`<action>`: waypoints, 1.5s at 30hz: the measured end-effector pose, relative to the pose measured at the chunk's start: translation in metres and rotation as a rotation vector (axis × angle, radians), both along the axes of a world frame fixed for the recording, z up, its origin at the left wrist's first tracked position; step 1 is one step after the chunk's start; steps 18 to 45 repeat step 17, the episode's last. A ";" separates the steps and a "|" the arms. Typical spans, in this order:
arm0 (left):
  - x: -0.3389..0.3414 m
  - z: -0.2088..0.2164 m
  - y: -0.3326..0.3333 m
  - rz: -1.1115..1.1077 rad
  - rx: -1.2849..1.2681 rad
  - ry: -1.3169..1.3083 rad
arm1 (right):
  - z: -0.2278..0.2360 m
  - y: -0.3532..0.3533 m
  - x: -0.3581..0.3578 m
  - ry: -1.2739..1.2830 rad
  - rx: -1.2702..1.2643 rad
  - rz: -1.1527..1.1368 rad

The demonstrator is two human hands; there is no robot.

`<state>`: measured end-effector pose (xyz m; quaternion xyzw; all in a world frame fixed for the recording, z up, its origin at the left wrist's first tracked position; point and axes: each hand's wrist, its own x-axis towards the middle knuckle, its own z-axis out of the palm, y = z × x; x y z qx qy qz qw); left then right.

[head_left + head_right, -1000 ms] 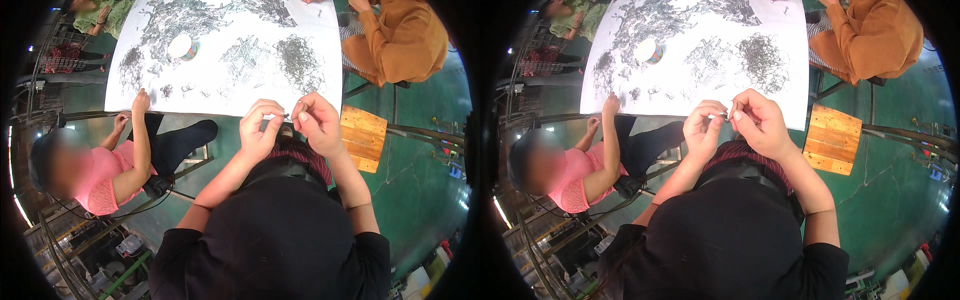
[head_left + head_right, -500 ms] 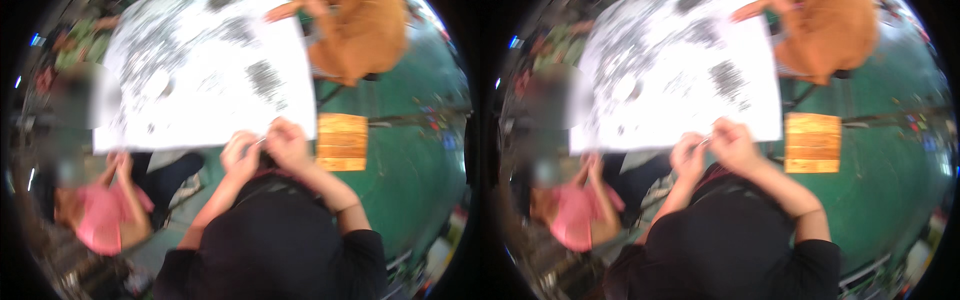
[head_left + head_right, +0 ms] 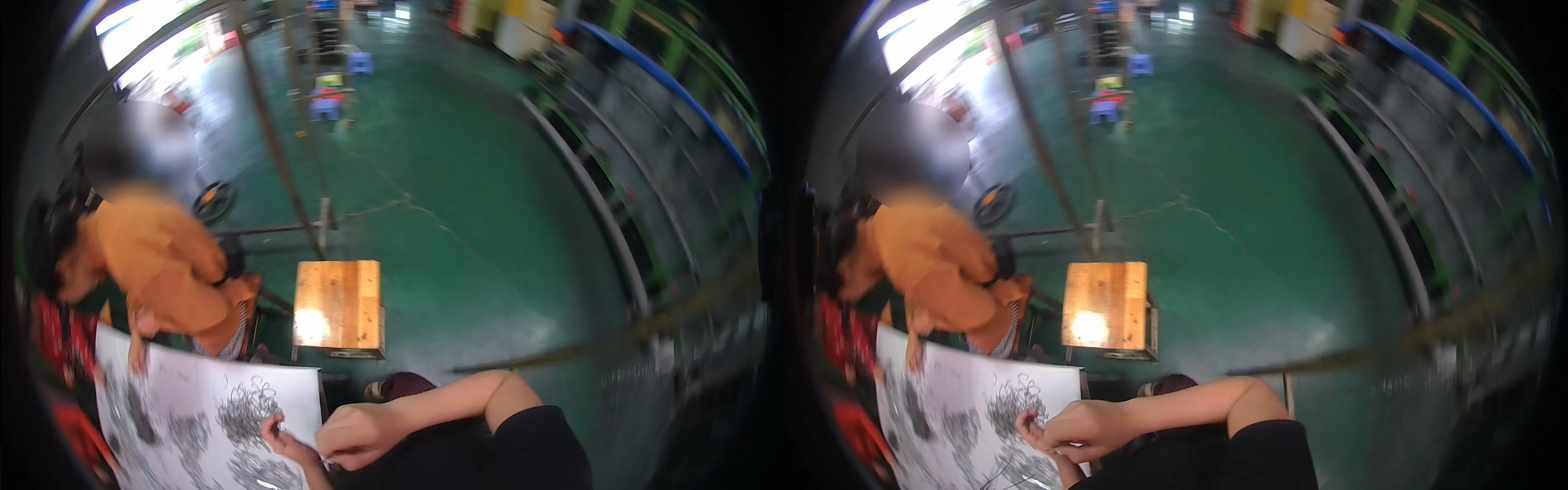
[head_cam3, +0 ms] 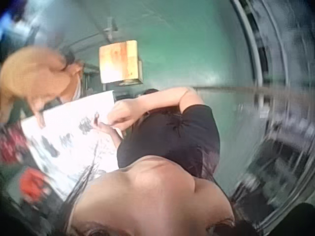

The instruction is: The person repeatedly picks up small wire pieces from a large white sheet on a table and bends them into looped shapes by hand. They place the formed pieces into small piles on the sheet. Other people at the table perform similar actions.

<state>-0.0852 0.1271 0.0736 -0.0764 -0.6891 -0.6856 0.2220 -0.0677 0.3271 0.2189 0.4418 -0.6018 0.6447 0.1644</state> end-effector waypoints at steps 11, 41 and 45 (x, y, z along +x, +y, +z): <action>0.035 0.022 0.219 -1.035 0.031 -0.194 | 0.083 0.042 0.237 0.018 -0.204 -0.790; 0.150 0.019 0.270 -1.260 0.121 -0.344 | 0.122 0.075 0.332 0.020 -0.274 -1.131; 0.150 0.019 0.270 -1.260 0.121 -0.344 | 0.122 0.075 0.332 0.020 -0.274 -1.131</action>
